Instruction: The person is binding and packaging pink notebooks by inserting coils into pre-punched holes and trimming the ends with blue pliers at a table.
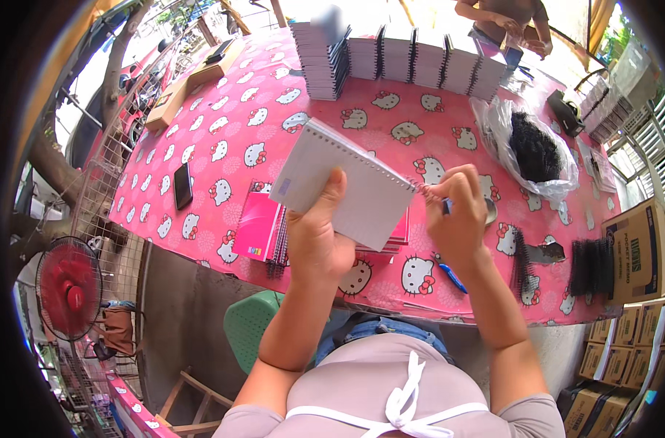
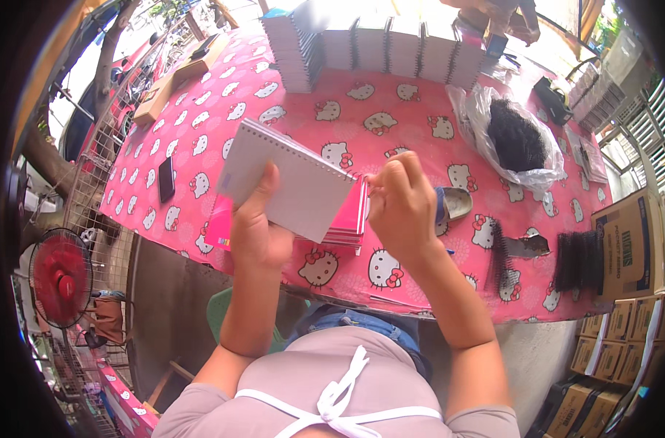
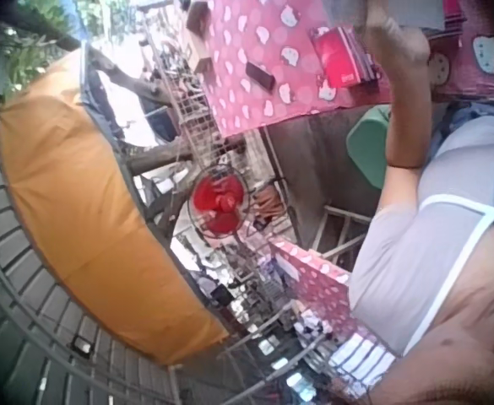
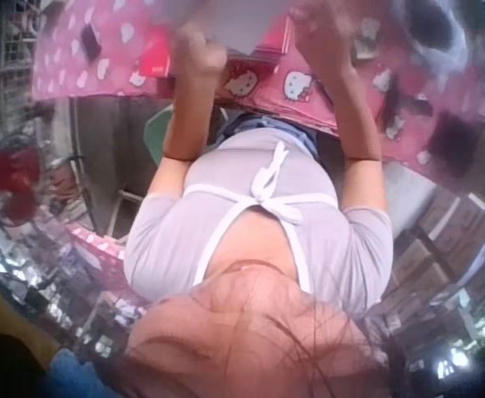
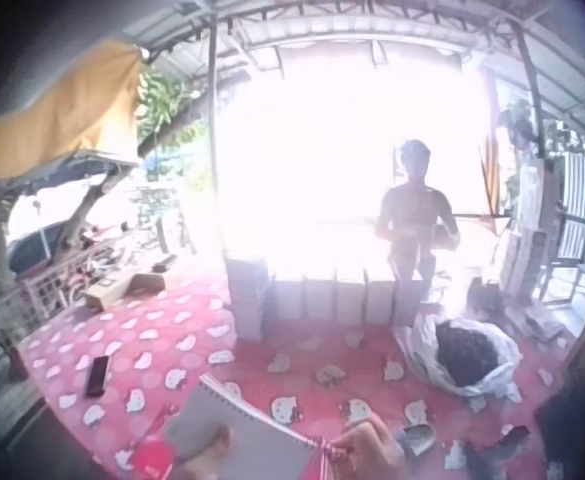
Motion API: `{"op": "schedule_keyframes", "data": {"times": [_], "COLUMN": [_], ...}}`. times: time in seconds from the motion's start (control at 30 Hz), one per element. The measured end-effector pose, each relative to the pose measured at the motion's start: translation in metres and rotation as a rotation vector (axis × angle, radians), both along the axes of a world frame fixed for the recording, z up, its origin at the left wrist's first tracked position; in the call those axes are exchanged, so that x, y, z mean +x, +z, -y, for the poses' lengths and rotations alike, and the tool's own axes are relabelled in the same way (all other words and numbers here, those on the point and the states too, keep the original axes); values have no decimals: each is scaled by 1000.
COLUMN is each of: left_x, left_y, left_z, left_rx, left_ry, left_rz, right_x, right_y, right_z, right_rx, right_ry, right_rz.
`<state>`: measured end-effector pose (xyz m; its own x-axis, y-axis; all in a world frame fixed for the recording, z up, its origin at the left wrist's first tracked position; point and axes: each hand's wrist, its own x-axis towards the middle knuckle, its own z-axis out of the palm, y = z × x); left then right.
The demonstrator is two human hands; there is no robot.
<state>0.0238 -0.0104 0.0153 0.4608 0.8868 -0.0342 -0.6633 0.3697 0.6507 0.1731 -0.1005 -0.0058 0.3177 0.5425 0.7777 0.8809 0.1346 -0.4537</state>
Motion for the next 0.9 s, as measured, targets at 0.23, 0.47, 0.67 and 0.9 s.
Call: {"op": "schedule_keyframes", "data": {"times": [0.23,0.47,0.67,0.9], "left_x": [-29,-9,-12,-11], "left_y": [-17,-16,0,-8], "left_z": [-14,-20,-21,-19], "left_rx": [-97,57,-14,-28], "left_ry": [68,34,-17,-43], "left_rz": [-79,-55,-60,-17], "right_x": [5,6,0,-10], "right_y": [13,24,26,34], "right_z": [4,-4,-2,3], "right_rx": [-340,-135,-209,-241], "right_ry": [295,160,241,67], "right_rz": [5,60,3,9]}}
